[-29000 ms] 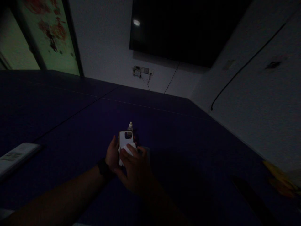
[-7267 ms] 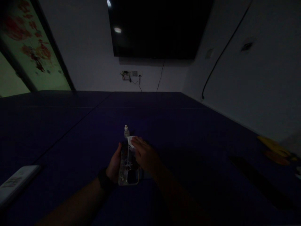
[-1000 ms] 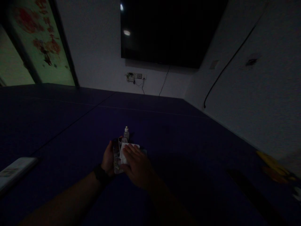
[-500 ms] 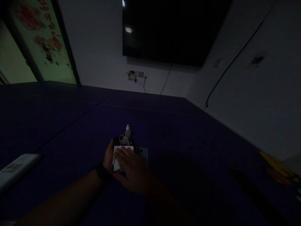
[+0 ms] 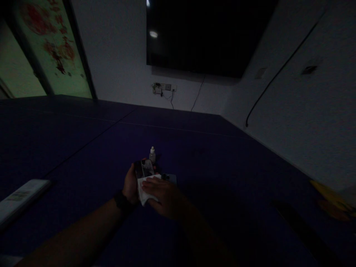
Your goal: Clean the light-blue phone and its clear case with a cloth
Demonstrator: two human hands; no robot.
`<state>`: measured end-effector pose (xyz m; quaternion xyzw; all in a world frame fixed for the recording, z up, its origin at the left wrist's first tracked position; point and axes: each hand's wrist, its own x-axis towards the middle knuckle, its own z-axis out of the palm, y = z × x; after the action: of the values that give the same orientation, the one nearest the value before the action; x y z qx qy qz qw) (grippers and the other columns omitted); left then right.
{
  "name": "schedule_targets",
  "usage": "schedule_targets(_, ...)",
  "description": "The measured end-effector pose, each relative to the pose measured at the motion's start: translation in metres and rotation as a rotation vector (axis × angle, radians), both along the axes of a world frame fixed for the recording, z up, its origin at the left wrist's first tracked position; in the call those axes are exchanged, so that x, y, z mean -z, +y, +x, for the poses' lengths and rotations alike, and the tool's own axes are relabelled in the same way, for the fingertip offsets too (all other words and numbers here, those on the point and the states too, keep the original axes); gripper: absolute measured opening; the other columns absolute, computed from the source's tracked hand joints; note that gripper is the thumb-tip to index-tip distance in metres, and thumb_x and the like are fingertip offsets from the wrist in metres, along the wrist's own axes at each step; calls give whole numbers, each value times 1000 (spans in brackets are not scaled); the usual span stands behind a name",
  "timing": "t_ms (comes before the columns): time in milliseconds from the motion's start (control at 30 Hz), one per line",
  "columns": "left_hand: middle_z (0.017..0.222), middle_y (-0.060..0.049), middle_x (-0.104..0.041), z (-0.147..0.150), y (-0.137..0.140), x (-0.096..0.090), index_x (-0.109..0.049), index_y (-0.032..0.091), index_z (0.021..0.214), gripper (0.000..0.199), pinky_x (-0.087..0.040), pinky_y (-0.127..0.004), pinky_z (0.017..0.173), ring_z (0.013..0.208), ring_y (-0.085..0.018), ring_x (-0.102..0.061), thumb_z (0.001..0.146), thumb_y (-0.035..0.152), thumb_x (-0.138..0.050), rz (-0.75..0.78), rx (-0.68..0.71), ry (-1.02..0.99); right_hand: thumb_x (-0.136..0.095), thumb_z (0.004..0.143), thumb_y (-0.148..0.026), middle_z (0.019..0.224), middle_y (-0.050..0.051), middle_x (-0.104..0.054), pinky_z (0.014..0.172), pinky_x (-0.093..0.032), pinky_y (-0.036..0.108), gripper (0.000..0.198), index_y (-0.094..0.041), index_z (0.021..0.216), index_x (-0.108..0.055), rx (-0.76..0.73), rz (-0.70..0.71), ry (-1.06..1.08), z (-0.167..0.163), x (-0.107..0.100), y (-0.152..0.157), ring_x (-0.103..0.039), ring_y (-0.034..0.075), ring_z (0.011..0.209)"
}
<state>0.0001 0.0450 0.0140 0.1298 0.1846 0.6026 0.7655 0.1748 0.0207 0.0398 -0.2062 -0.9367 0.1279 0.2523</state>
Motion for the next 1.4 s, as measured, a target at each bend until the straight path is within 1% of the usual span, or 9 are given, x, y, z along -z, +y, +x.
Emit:
schedule_targets(233, 98, -12, -75, 3, 1, -6, -43, 24, 153, 63, -56, -48, 85, 82, -31, -74, 102, 60, -37, -46, -54, -26, -48, 101, -14, 140, 11, -70, 113, -55, 48, 42, -21, 139, -66, 238, 52, 175, 2, 13, 3, -64, 25, 135)
schedule_targets(400, 97, -12, -75, -6, 7, 0, -49, 25, 146, 58, -57, -48, 75, 77, -32, -74, 102, 60, -35, -44, -3, -21, -52, 99, -12, 147, 8, -65, 122, -45, 47, 47, -21, 144, -61, 96, 84, 57, -19, 5, -19, -55, 23, 144)
schedule_targets(500, 99, -12, -75, -6, 7, 2, -48, 26, 148, 59, -57, -49, 75, 78, -33, -75, 101, 60, -38, -17, -6, -26, -52, 100, -12, 140, 8, -70, 123, -44, 44, 39, -20, 135, -67, -24, 36, 35, -15, -3, -20, -60, 20, 138)
schedule_targets(700, 95, -12, -75, -2, 3, -1, -53, 24, 144, 57, -57, -47, 80, 80, -30, -75, 102, 59, -37, -36, -58, -27, -51, 99, -11, 147, 13, -64, 122, -44, 52, 48, -19, 145, -60, 137, 113, 39, -9, 4, -9, -56, 26, 142)
schedule_targets(867, 101, -13, -75, -4, 2, 0, -55, 26, 141, 56, -57, -46, 75, 83, -32, -76, 101, 62, -39, -20, -37, -12, -51, 100, -14, 141, 10, -70, 123, -44, 47, 39, -20, 135, -67, 7, 22, 8, -6, 1, -9, -61, 22, 138)
schedule_targets(1033, 96, -11, -76, -5, 5, 3, -58, 25, 137, 53, -57, -48, 81, 82, -31, -75, 101, 59, -40, -3, -54, -23, -50, 101, -14, 143, 15, -67, 121, -45, 52, 41, -15, 139, -65, 84, 92, 27, -4, -3, -7, -59, 26, 140)
schedule_targets(1200, 103, -14, -76, -7, 5, 7, -54, 27, 144, 57, -57, -50, 79, 85, -34, -75, 99, 61, -44, 18, -20, -25, -53, 97, -14, 140, 9, -70, 122, -44, 45, 40, -21, 134, -69, -58, 29, 25, -4, -8, -11, -63, 21, 136)
schedule_targets(1300, 101, -13, -76, -6, 4, 3, -56, 26, 141, 56, -56, -48, 81, 84, -32, -75, 101, 61, -41, 10, -58, -9, -51, 97, -12, 133, 10, -74, 119, -48, 46, 43, -21, 135, -68, -3, 50, 61, -1, -7, -10, -69, 22, 128)
schedule_targets(1400, 95, -12, -75, -7, 3, -4, -58, 23, 137, 54, -56, -45, 74, 78, -31, -74, 103, 58, -33, -14, -90, 18, -51, 98, -12, 140, 12, -70, 121, -45, 49, 46, -18, 142, -62, 15, 127, 41, -3, -5, -11, -62, 23, 137)
